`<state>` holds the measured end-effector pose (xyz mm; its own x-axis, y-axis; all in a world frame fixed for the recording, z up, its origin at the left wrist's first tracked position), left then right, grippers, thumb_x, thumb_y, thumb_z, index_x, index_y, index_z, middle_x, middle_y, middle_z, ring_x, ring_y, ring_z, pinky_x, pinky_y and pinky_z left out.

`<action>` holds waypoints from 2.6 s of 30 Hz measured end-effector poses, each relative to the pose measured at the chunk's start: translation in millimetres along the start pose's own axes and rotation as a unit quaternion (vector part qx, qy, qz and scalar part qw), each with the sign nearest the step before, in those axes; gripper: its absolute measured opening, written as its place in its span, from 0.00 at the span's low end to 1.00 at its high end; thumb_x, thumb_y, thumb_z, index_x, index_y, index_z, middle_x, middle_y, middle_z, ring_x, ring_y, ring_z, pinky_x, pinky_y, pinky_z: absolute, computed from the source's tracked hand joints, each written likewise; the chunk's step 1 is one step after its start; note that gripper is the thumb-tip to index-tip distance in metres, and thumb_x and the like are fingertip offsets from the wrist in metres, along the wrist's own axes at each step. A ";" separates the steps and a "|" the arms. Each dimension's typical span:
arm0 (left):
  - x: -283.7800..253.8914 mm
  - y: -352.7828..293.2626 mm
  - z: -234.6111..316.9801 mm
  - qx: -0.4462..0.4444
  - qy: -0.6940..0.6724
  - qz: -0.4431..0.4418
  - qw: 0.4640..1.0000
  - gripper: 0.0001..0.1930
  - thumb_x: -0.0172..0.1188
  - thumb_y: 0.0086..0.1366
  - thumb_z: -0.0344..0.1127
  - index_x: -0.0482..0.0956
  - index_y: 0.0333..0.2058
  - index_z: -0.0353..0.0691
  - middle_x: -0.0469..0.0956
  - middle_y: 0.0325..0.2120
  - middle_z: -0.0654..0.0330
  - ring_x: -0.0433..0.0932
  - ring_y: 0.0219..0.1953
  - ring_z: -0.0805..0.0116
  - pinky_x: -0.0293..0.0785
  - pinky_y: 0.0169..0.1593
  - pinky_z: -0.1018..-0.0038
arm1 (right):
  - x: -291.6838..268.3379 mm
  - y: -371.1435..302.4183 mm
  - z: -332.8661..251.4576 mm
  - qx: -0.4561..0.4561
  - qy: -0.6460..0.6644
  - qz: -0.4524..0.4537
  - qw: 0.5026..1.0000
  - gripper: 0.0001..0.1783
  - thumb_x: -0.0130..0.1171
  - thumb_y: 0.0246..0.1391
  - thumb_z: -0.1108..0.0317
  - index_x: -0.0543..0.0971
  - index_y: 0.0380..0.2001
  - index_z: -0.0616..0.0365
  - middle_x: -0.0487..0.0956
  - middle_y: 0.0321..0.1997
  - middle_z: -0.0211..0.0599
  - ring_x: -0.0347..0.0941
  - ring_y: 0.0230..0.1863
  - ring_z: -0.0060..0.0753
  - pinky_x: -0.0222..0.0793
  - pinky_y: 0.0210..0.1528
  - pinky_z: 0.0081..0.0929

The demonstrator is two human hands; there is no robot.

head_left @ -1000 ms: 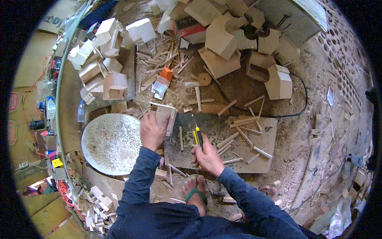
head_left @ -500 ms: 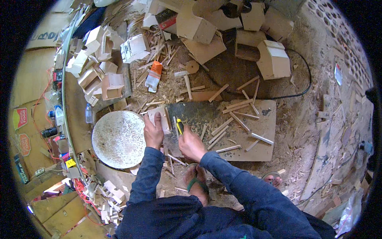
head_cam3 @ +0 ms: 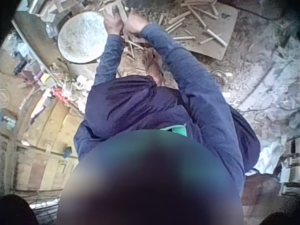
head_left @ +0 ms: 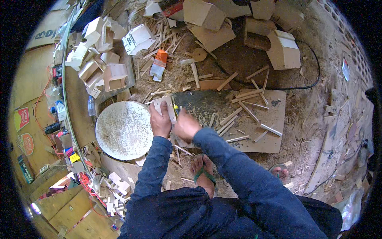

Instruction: The person sits on the floor and uses a chisel to repeatedly shave and shape small rectangular wooden blocks. They hold each block in one hand and use the chisel in the other to remove thin layers of wood, then place the finished pieces into a pile.

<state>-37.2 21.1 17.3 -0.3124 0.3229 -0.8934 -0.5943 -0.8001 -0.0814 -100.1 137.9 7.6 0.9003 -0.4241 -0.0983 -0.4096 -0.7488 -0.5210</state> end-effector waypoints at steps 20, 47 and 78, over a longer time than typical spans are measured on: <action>2.1 0.0 -0.1 -0.004 -0.009 0.012 1.000 0.36 0.45 0.67 0.60 0.64 0.53 0.25 0.73 0.42 0.32 0.72 0.47 0.36 0.68 0.51 0.57 | -10.8 4.9 -5.6 0.010 -0.024 -0.081 0.996 0.21 0.51 0.48 0.70 0.64 0.40 0.79 0.77 0.31 0.70 0.77 0.36 0.64 0.73 0.42 0.50; -3.8 -1.1 -2.9 -0.006 -0.036 0.017 0.999 0.33 0.49 0.65 0.59 0.68 0.48 0.29 0.76 0.40 0.37 0.76 0.44 0.41 0.70 0.48 0.58 | 34.6 -61.8 54.3 0.047 -0.003 -0.074 0.996 0.21 0.49 0.51 0.66 0.63 0.41 0.74 0.75 0.30 0.71 0.75 0.36 0.68 0.70 0.41 0.53; -109.0 271.2 54.2 0.417 0.144 0.182 0.879 0.16 0.60 0.58 0.34 0.77 0.46 0.39 0.74 0.47 0.51 0.72 0.51 0.53 0.68 0.56 0.63 | -48.2 -35.5 112.5 -0.008 0.087 0.245 0.966 0.25 0.42 0.58 0.75 0.53 0.58 0.67 0.70 0.21 0.32 0.68 0.15 0.24 0.68 0.16 0.25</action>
<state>-204.5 -203.7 116.5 -0.4659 -0.1154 -0.8773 -0.8675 -0.1358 0.4785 -112.4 242.2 -64.5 0.5606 -0.8070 -0.1855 -0.7832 -0.4439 -0.4354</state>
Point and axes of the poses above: each hand's wrist, its own y-axis towards the middle knuckle, its own x-axis out of the palm, z = x × y, the point moved 2 cm from there along y, towards the middle knuckle
